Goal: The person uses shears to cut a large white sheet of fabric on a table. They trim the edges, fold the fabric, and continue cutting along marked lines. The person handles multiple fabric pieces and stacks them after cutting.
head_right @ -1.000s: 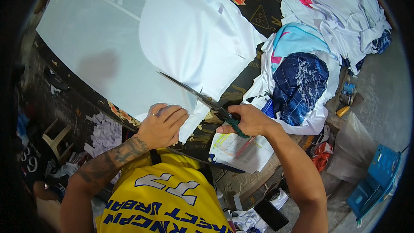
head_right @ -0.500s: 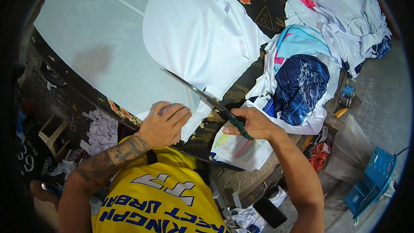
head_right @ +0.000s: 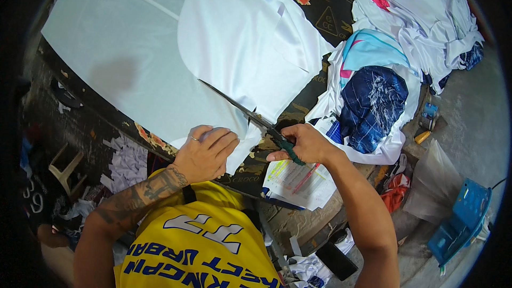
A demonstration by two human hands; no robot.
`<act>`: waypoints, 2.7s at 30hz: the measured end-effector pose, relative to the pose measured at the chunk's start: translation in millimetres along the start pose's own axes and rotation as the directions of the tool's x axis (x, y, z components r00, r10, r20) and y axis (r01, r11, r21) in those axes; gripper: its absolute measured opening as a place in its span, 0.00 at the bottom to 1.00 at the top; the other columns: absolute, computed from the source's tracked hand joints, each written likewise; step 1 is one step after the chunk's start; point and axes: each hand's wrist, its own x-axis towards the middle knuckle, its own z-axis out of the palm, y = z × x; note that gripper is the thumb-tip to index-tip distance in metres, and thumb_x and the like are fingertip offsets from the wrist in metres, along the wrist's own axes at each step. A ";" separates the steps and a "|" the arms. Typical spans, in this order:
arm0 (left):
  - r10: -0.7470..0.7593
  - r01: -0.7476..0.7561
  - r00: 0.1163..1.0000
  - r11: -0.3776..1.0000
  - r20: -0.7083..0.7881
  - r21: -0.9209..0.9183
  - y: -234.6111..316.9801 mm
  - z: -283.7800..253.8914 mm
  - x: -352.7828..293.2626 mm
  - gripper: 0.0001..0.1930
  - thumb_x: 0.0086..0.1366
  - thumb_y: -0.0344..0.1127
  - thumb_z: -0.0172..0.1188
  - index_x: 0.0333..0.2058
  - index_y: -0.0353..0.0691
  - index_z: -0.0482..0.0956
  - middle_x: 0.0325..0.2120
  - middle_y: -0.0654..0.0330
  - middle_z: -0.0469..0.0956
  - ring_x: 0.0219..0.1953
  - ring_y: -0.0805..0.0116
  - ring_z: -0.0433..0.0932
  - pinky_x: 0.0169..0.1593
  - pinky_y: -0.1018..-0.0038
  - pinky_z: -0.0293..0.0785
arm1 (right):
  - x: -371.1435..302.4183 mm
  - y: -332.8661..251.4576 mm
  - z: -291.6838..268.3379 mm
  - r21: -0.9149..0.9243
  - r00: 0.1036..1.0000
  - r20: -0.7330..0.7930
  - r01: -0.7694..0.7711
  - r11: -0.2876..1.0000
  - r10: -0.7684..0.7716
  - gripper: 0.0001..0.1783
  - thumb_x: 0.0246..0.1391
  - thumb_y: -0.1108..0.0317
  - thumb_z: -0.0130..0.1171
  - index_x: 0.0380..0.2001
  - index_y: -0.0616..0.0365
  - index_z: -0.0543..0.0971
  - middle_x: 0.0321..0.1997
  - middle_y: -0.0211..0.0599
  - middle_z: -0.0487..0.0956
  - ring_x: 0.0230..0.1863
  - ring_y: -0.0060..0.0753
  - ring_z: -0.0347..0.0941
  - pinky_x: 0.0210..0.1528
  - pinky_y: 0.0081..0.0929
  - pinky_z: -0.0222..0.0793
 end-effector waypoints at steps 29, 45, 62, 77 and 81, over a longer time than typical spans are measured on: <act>0.077 0.105 0.929 0.883 0.361 -0.457 -171.8 -140.7 -42.9 0.18 0.58 0.26 0.63 0.49 0.36 0.81 0.55 0.57 0.78 0.67 0.56 0.71 0.70 0.54 0.67 | 28.9 -165.9 116.1 0.474 0.925 -0.269 -0.115 0.873 0.268 0.41 0.47 0.32 0.80 0.38 0.65 0.85 0.27 0.45 0.82 0.30 0.38 0.78 0.37 0.39 0.73; 0.255 0.174 0.815 0.749 0.521 -0.639 -206.0 -139.3 -32.8 0.20 0.62 0.26 0.60 0.53 0.34 0.80 0.62 0.48 0.72 0.72 0.48 0.64 0.72 0.48 0.64 | 82.8 -265.5 100.7 0.768 0.887 -0.216 -0.104 0.632 0.408 0.37 0.50 0.38 0.82 0.40 0.66 0.85 0.30 0.34 0.83 0.33 0.25 0.77 0.37 0.28 0.76; -0.026 0.097 0.990 0.843 0.140 -0.529 -227.9 -153.8 27.9 0.23 0.59 0.27 0.64 0.55 0.37 0.82 0.54 0.54 0.76 0.58 0.50 0.75 0.63 0.51 0.71 | 51.9 -236.7 36.1 0.861 0.962 -0.032 -0.111 0.497 0.270 0.37 0.56 0.32 0.74 0.42 0.61 0.87 0.25 0.26 0.77 0.27 0.22 0.72 0.30 0.27 0.67; -0.104 0.102 0.994 0.990 0.022 0.097 -266.7 -131.9 64.6 0.28 0.61 0.46 0.61 0.59 0.43 0.81 0.61 0.61 0.76 0.66 0.63 0.71 0.68 0.54 0.63 | 129.1 -174.5 -168.3 -0.179 0.973 -0.040 0.215 0.960 -0.226 0.39 0.50 0.31 0.78 0.34 0.61 0.80 0.23 0.34 0.71 0.29 0.34 0.69 0.35 0.37 0.66; -0.089 0.090 0.996 0.994 -0.024 0.058 -267.2 -131.5 66.1 0.28 0.57 0.44 0.62 0.58 0.43 0.80 0.60 0.60 0.76 0.65 0.61 0.72 0.67 0.53 0.64 | 128.1 -190.5 -164.7 -0.104 0.999 -0.021 0.032 0.994 -0.034 0.38 0.47 0.32 0.81 0.26 0.61 0.81 0.21 0.32 0.73 0.27 0.32 0.71 0.33 0.36 0.66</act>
